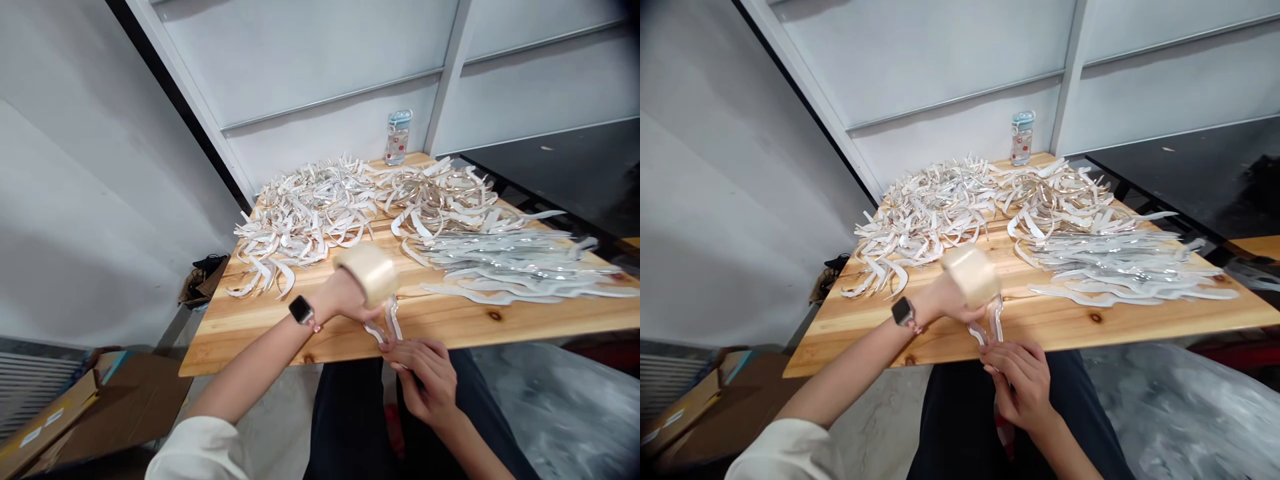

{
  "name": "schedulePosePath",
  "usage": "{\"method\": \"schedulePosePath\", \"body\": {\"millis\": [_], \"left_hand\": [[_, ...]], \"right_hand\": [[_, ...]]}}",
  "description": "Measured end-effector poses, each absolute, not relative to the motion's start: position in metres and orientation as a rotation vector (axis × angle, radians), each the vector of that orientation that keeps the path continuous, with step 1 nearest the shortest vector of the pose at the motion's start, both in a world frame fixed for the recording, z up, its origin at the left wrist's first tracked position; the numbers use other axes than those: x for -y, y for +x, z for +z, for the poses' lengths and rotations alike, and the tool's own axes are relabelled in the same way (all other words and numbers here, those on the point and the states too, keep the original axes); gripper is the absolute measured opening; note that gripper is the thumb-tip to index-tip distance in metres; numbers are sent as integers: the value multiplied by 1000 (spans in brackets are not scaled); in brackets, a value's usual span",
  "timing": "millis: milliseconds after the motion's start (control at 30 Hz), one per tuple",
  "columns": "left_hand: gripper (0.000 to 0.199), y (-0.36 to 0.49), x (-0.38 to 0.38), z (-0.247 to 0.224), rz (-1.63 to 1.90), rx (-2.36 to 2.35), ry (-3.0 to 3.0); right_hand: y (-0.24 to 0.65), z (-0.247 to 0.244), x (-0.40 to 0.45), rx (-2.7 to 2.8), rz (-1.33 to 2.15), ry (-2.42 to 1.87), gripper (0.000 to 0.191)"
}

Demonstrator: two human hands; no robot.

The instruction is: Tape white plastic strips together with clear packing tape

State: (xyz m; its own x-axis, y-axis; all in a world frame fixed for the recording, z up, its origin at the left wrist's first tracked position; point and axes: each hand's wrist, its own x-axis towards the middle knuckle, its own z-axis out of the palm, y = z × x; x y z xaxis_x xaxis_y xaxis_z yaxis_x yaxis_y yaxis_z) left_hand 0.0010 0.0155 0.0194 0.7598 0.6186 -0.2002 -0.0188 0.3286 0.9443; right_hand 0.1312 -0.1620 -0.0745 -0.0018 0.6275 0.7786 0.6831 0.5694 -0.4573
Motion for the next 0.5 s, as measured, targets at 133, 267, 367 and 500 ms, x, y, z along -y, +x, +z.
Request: {"method": "schedulePosePath", "body": {"millis": [133, 267, 367, 500], "left_hand": [[19, 3, -20, 10, 645, -655, 2025], [33, -5, -12, 6, 810, -640, 2237], [32, -2, -10, 5, 602, -545, 2574], [30, 0, -17, 10, 684, -707, 2578]], "right_hand": [[130, -74, 162, 1677, -50, -1109, 25], [130, -75, 162, 1679, -53, -1115, 23], [130, -75, 162, 1657, -61, -1103, 21], [128, -73, 161, 1626, -45, -1100, 23]]}}
